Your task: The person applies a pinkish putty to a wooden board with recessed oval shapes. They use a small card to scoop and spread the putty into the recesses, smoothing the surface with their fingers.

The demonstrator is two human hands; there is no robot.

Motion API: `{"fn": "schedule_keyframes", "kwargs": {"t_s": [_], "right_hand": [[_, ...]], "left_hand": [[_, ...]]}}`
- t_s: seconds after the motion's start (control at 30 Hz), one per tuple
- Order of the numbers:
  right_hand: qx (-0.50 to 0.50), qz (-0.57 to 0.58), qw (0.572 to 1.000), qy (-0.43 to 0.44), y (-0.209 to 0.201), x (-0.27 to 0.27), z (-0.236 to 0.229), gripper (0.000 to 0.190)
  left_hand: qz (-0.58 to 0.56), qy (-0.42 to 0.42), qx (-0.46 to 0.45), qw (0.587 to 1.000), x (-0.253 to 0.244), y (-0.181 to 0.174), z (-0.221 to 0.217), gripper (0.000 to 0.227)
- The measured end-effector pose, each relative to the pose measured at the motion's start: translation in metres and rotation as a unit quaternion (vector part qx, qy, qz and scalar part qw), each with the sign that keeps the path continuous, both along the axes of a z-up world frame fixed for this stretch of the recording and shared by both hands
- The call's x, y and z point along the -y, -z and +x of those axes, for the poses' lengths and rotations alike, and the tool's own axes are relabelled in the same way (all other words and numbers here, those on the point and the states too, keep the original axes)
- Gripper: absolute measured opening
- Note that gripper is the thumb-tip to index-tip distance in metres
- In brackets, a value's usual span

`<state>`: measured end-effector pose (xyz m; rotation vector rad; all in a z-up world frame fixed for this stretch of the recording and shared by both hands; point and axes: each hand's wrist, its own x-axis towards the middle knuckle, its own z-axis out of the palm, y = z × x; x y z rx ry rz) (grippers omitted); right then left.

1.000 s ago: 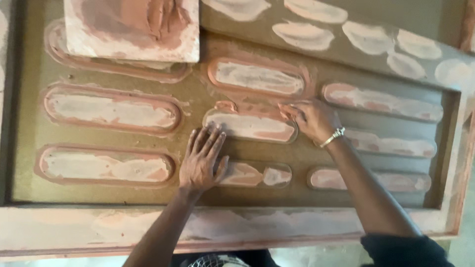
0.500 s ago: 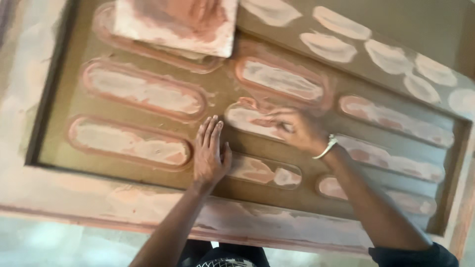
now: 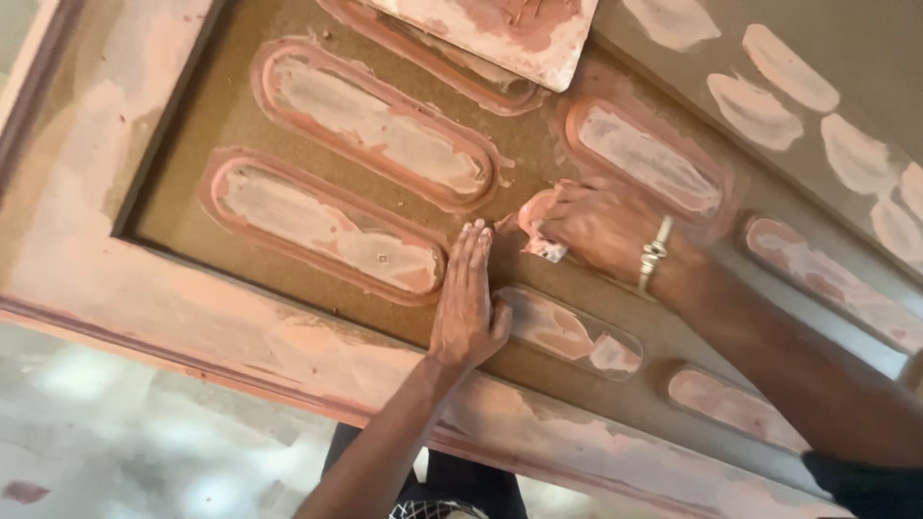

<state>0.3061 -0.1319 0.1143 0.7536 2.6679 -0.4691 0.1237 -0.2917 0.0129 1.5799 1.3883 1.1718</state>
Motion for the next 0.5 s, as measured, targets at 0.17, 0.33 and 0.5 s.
{"fn": "schedule_keyframes", "kwargs": {"t_s": [0.17, 0.33, 0.5], "right_hand": [[0.104, -0.048, 0.944, 0.311, -0.014, 0.064, 0.052, 0.045], [-0.126, 0.117, 0.917, 0.361, 0.026, 0.131, 0.026, 0.05], [-0.07, 0.212, 0.885, 0.41, 0.06, 0.158, -0.018, 0.047]], "left_hand": [[-0.015, 0.025, -0.034, 0.999, 0.005, 0.001, 0.004, 0.09], [-0.039, 0.04, -0.055, 0.997, 0.001, -0.003, 0.002, 0.092], [-0.025, 0.041, -0.02, 0.999, 0.007, 0.006, 0.004, 0.086]]}}
